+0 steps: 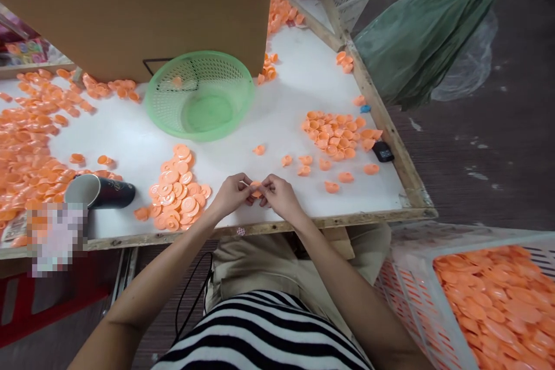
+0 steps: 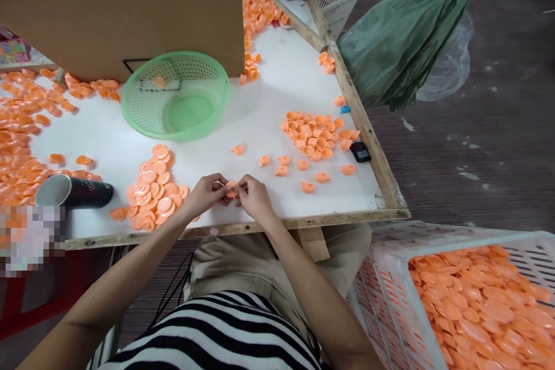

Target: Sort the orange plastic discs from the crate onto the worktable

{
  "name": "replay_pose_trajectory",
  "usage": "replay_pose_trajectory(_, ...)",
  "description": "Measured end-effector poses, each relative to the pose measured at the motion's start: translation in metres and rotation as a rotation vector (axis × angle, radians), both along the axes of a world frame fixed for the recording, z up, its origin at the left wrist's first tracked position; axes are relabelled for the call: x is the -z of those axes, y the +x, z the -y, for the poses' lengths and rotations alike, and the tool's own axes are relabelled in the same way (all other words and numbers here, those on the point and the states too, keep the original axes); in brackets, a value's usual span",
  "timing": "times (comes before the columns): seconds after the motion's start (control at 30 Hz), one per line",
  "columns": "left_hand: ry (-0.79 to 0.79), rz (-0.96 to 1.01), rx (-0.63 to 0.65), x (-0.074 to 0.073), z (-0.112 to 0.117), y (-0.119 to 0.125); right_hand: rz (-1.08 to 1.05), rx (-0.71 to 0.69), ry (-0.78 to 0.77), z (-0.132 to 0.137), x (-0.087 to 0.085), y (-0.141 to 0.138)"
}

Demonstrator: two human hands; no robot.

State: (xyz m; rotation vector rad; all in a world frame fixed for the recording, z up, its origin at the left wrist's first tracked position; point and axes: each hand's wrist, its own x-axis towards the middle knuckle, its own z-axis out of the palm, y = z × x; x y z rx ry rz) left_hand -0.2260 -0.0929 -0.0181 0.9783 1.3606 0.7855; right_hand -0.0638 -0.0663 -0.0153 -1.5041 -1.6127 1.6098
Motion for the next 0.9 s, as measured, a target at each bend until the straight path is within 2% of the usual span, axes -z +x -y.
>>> replay_pose_trajectory(0.17,-0.102,-0.036,0.026,-0.010,-0.010,0.000,-0.101,-0.001,-0.144,-0.006,0.002,0.002)
replay_pose_trajectory(0.27,-0.156,-0.081,0.055,-0.011,-0.016,0.002,0.011,-0.016,-0.141,-0.010,0.000,0.000)
replay_pose_trajectory(0.4,-0.186,-0.243,0.075,-0.010,-0.020,0.008,0.211,-0.085,-0.119,-0.019,-0.006,-0.004)
replay_pose_trajectory(0.5,-0.223,-0.321,0.061,-0.013,-0.022,0.013,0.232,-0.118,-0.193,-0.028,-0.006,-0.004)
replay_pose_trajectory(0.6,-0.254,-0.317,0.022,-0.015,-0.022,0.015,0.213,-0.117,-0.259,-0.031,-0.005,-0.005)
replay_pose_trajectory(0.7,-0.214,-0.297,-0.004,-0.013,-0.018,0.014,0.212,-0.058,-0.201,-0.022,-0.006,-0.006)
replay_pose_trajectory(0.83,-0.064,-0.306,-0.022,-0.012,-0.008,0.015,0.215,0.014,0.008,-0.003,-0.003,-0.012)
replay_pose_trajectory(0.9,0.007,-0.321,0.009,-0.014,-0.005,0.021,0.195,0.056,0.085,0.003,-0.002,-0.007)
